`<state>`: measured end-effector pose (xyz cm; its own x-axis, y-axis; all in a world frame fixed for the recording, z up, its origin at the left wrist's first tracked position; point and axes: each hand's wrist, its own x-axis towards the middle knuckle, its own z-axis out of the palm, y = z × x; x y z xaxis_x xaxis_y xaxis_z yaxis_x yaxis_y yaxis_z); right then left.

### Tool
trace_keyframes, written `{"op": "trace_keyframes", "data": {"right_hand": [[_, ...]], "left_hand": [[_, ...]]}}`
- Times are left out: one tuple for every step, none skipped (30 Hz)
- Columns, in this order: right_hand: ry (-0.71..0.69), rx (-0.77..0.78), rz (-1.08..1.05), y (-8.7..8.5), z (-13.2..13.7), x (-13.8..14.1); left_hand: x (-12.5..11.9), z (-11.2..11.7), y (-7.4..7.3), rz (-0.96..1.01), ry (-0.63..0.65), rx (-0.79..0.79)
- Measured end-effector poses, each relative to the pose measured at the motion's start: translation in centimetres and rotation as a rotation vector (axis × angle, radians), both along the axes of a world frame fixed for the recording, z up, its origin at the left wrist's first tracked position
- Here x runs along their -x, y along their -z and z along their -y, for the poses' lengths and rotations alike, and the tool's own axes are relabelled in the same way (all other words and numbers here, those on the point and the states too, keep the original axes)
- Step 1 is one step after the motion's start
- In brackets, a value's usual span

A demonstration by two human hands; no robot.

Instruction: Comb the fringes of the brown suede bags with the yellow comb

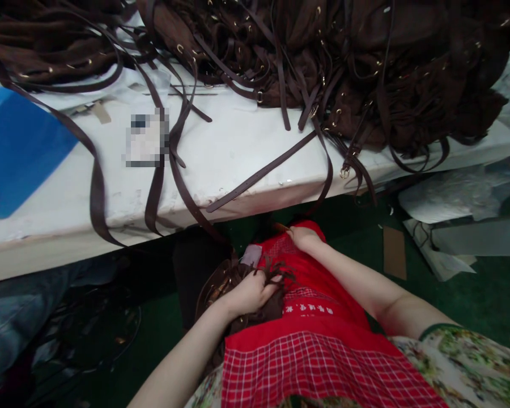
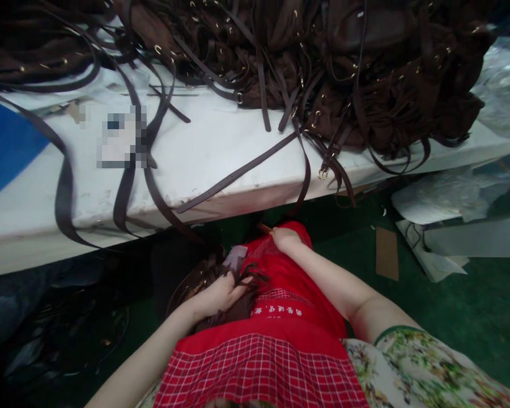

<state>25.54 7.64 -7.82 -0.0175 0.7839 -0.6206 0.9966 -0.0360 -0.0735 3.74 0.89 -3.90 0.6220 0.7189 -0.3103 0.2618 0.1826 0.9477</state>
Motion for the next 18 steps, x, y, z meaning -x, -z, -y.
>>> {"op": "trace_keyframes", "data": {"right_hand": [[0.003, -0.01, -0.01, -0.2, -0.3, -0.7], [0.005, -0.029, -0.042, -0.5, -0.3, -1.2], [0.009, -0.055, -0.097, -1.1, -0.2, -1.4], [0.012, -0.086, -0.177, -1.9, 0.1, -1.4], [0.015, -0.123, -0.274, -2.8, 0.5, -1.2], [0.009, -0.158, -0.379, -3.9, 1.1, -0.8], [-0.01, -0.186, -0.478, -5.0, 1.8, -0.4], [-0.046, -0.202, -0.557, -6.1, 2.6, 0.1], [-0.1, -0.206, -0.615, -7.0, 3.4, 0.7], [-0.167, -0.201, -0.646, -7.7, 4.1, 1.2], [-0.241, -0.189, -0.645, -8.3, 4.9, 1.7], [-0.311, -0.177, -0.616, -8.5, 5.5, 2.2], [-0.371, -0.17, -0.565, -8.6, 6.0, 2.6], [-0.417, -0.167, -0.497, -8.5, 6.3, 2.9], [-0.447, -0.17, -0.422, -8.3, 6.6, 3.2], [-0.467, -0.176, -0.348, -8.1, 6.7, 3.4], [-0.483, -0.178, -0.285, -7.8, 6.7, 3.6], [-0.501, -0.174, -0.237, -7.4, 6.7, 3.6]], "left_hand": [[0.2, 0.0, 0.2, -0.012, -0.004, -0.002], [0.4, 0.0, 0.4, -0.012, 0.007, -0.015], [0.6, -0.1, 0.6, -0.002, 0.03, -0.029], [0.7, -0.2, 0.7, 0.008, 0.038, -0.033], [0.7, -0.3, 0.8, 0.013, 0.033, -0.032], [0.8, -0.4, 0.8, 0.022, 0.019, -0.031], [0.7, -0.4, 0.8, 0.039, 0.0, -0.031], [0.7, -0.4, 0.9, 0.061, -0.019, -0.036], [0.7, -0.4, 1.0, 0.08, -0.034, -0.044], [0.7, -0.3, 1.2, 0.086, -0.031, -0.047], [0.7, -0.2, 1.5, 0.07, -0.014, -0.043], [0.7, -0.1, 1.7, 0.03, 0.012, -0.029], [0.7, -0.1, 1.9, -0.025, 0.042, -0.009], [0.8, 0.0, 1.9, -0.073, 0.068, 0.008], [0.8, -0.1, 1.9, -0.1, 0.094, 0.011], [0.8, -0.1, 1.7, -0.101, 0.121, 0.0], [0.8, -0.2, 1.4, -0.079, 0.148, -0.023], [0.8, -0.3, 1.1, -0.047, 0.177, -0.053]]}}
